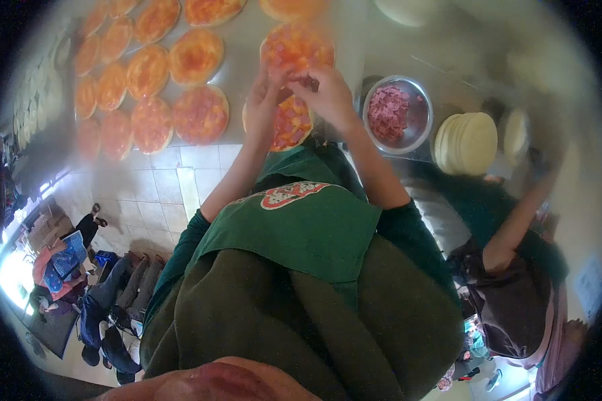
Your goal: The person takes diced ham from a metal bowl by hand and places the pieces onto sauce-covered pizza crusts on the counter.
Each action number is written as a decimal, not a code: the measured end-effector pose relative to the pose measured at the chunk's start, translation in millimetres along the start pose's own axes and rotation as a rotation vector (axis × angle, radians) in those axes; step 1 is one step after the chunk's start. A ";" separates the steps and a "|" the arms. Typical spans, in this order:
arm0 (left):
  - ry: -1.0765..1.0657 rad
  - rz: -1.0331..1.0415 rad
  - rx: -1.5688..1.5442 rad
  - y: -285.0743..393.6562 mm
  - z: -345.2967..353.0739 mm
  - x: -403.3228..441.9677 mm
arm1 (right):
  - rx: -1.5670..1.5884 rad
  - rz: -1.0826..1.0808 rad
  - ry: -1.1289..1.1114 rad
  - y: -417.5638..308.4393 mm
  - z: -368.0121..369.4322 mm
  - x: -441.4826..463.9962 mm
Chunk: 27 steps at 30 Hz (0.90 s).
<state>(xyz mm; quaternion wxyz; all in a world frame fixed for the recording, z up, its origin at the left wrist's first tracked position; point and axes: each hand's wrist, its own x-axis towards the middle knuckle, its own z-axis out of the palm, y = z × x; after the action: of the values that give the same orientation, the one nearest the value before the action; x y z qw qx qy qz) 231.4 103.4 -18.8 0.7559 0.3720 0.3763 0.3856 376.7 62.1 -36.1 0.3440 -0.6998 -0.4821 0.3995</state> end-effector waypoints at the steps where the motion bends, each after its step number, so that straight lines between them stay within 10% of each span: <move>1: -0.010 -0.002 0.017 -2.7 0.1 -0.9 | -0.051 -0.106 0.055 13.0 7.3 -2.3; 7: -0.052 -0.016 0.023 -13.8 -5.0 -4.9 | 0.214 0.157 -0.010 23.4 3.7 9.0; 14: 0.045 0.003 0.124 6.2 -30.9 -18.9 | -0.603 -0.148 0.095 0.2 -18.3 46.4; 27: 0.100 0.015 0.169 19.7 -61.8 -42.7 | -0.791 -0.038 0.042 -16.2 -10.2 53.0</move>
<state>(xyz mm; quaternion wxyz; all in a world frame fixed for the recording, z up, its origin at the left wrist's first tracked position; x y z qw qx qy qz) 154.7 91.8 -17.1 0.6991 0.4177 0.4418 0.3762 390.7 116.3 -29.5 0.0649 -0.7774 -0.6044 0.1618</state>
